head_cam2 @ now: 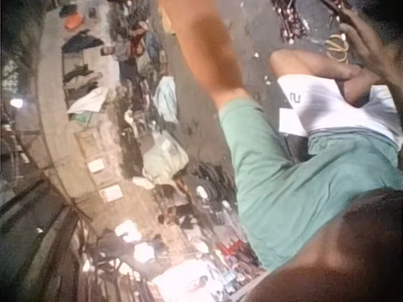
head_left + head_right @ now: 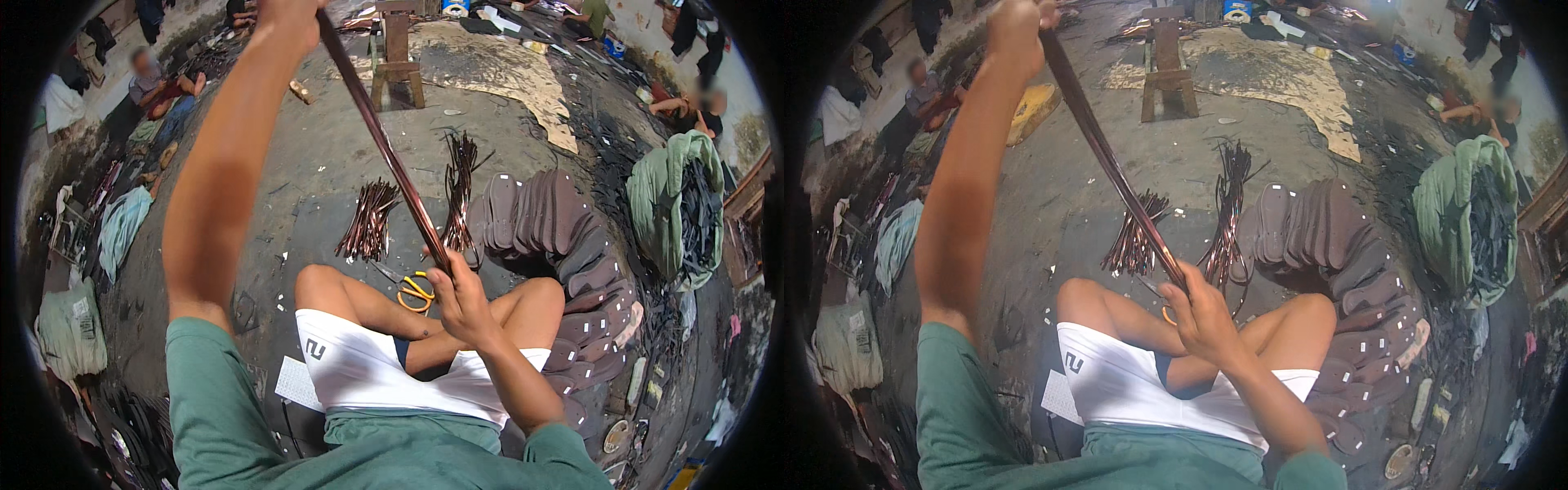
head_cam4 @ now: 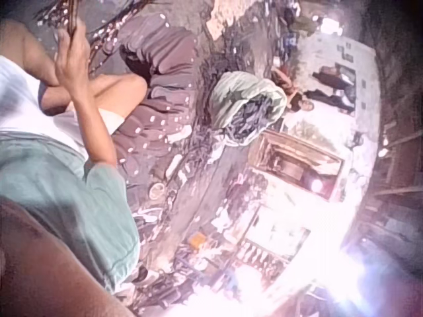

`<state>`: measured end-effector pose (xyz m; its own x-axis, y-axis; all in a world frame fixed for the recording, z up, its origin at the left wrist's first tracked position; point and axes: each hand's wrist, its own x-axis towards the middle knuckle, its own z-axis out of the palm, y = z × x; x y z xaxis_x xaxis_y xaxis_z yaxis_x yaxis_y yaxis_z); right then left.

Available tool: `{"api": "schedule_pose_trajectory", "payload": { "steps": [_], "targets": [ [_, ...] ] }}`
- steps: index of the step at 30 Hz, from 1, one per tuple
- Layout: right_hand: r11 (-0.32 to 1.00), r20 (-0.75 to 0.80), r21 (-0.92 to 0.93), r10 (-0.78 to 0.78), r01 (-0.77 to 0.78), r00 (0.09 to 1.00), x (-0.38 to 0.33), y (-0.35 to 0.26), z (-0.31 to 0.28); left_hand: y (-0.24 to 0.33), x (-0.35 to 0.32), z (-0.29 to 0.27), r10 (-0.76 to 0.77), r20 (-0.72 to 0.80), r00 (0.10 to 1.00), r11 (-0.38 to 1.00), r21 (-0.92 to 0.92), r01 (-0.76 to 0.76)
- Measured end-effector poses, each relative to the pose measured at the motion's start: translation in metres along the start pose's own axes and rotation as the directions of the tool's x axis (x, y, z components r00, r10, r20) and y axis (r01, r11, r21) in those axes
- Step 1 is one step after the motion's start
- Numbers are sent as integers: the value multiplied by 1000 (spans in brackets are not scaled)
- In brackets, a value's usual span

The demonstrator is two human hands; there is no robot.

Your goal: The person sits on the floor and repeatedly gathers bundles of dark flexible strips, aligns them, and cuts them into shorter lengths using yellow-handled scissors. The cut pieces are placed into a growing pile on the floor.

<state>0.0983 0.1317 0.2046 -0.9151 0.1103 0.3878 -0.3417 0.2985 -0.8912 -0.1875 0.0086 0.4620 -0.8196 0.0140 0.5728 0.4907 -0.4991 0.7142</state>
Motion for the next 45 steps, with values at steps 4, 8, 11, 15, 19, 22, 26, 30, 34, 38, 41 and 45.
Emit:
{"api": "schedule_pose_trajectory", "payload": {
  "steps": [4, 8, 11, 15, 19, 22, 26, 30, 34, 38, 41, 45],
  "targets": [
    [967, 168, -197, 197, -163, 966, -21, -20, -17, -11, -29, -65, -35, -72, 997, 998, -45, 32],
    [921, 248, -388, 97, 7, 964, -26, -26, -42, -14, -68, -87, -20, -143, 990, 998, 59, 29],
    [694, 457, -697, 236, 181, 858, -10, -51, -78, -32, -126, -75, -249, 158, 956, 949, 239, 208],
    [662, 672, -660, 306, 356, 675, 42, -90, -83, -48, -256, -48, -527, 749, 402, 836, 543, 83],
    [652, 716, -622, 251, 433, 651, 69, -106, -83, -43, -302, -47, -702, 690, 175, 599, 440, 669],
    [771, 481, -615, 201, 165, 853, 74, -112, -92, -44, -309, -55, -725, 660, 194, 506, 320, 801],
    [994, 175, -111, 25, -5, 984, 59, -77, -94, -51, -318, -56, -718, 628, 299, 477, 132, 869],
    [997, 54, 72, 24, -28, 998, 43, -58, -60, -52, -325, -53, -743, 604, 290, 437, 109, 893],
    [991, 74, 119, 51, -59, 996, 46, -55, -59, -48, -328, -49, -759, 598, 256, 389, 102, 915],
    [966, 111, 226, 100, -123, 989, 44, -52, -66, -47, -330, -47, -758, 597, 262, 399, 107, 910],
    [956, 129, 242, 139, -167, 982, 42, -54, -69, -46, -330, -45, -765, 586, 266, 400, 108, 910],
    [985, 232, 44, 151, -166, 961, 36, -58, -69, -39, -322, -37, -754, 597, 274, 422, 120, 899]
  ]
}}
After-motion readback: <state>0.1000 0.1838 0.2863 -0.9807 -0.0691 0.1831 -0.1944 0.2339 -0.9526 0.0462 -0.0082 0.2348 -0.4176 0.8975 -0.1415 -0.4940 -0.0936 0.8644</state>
